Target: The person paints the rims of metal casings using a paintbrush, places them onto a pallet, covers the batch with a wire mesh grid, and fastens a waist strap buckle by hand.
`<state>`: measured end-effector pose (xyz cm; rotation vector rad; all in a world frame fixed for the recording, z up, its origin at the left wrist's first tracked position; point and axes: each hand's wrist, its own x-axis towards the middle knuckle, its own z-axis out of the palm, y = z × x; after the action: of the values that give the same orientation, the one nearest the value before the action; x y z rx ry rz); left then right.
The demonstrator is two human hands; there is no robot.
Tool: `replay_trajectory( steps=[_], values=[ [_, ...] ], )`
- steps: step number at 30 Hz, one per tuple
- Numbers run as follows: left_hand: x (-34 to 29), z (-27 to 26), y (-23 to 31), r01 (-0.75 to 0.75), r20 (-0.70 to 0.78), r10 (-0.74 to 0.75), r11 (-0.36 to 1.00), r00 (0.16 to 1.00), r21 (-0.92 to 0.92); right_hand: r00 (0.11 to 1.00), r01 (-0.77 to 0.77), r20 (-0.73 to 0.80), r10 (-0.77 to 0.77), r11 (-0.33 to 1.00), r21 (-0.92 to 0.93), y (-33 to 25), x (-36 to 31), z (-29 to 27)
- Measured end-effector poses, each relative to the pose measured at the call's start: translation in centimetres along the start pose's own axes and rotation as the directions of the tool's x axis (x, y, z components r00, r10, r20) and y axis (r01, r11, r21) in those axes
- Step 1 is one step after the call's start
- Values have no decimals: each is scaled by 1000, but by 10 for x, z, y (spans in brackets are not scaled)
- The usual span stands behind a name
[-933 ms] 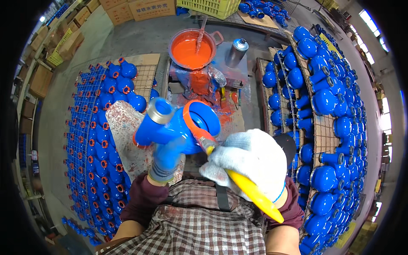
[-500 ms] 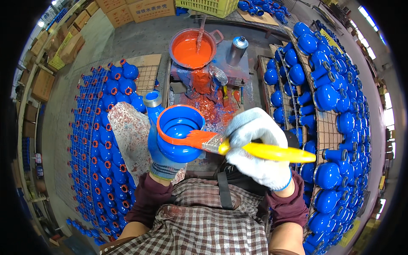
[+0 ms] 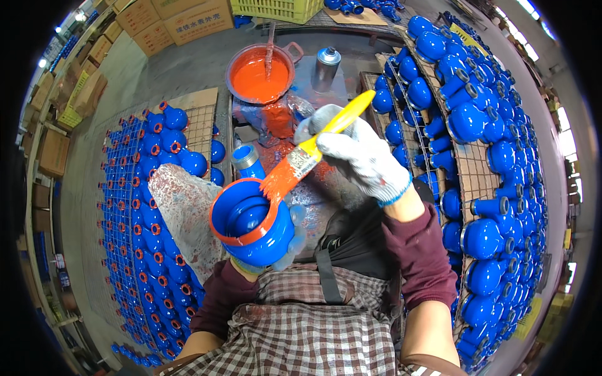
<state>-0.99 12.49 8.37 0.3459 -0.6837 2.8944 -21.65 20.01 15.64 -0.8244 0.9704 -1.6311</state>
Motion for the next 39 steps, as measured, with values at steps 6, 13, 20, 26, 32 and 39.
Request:
replay_trajectory(
  steps=[6,13,20,26,32,39],
  values=[
    [-17,-23,8,68,-18,-67,996,998,62,994,103,-25,-102,994,27,-9,4,-15],
    [-36,-43,35,-266,-84,300,922,950,280,959,90,-205,-194,898,-431,-25,-7,26],
    [-33,-24,34,-327,-16,349,892,937,311,890,130,-290,-351,807,-576,-22,-42,33],
    [-24,-19,25,-306,-111,517,652,849,694,651,228,-551,-522,827,-514,-36,-27,49],
    [-17,-8,9,138,-49,671,-80,740,987,816,241,8,-578,327,-914,-32,23,45],
    [-14,-10,3,268,-88,634,-194,768,944,880,35,-104,-463,282,-959,-36,24,55]
  ],
)
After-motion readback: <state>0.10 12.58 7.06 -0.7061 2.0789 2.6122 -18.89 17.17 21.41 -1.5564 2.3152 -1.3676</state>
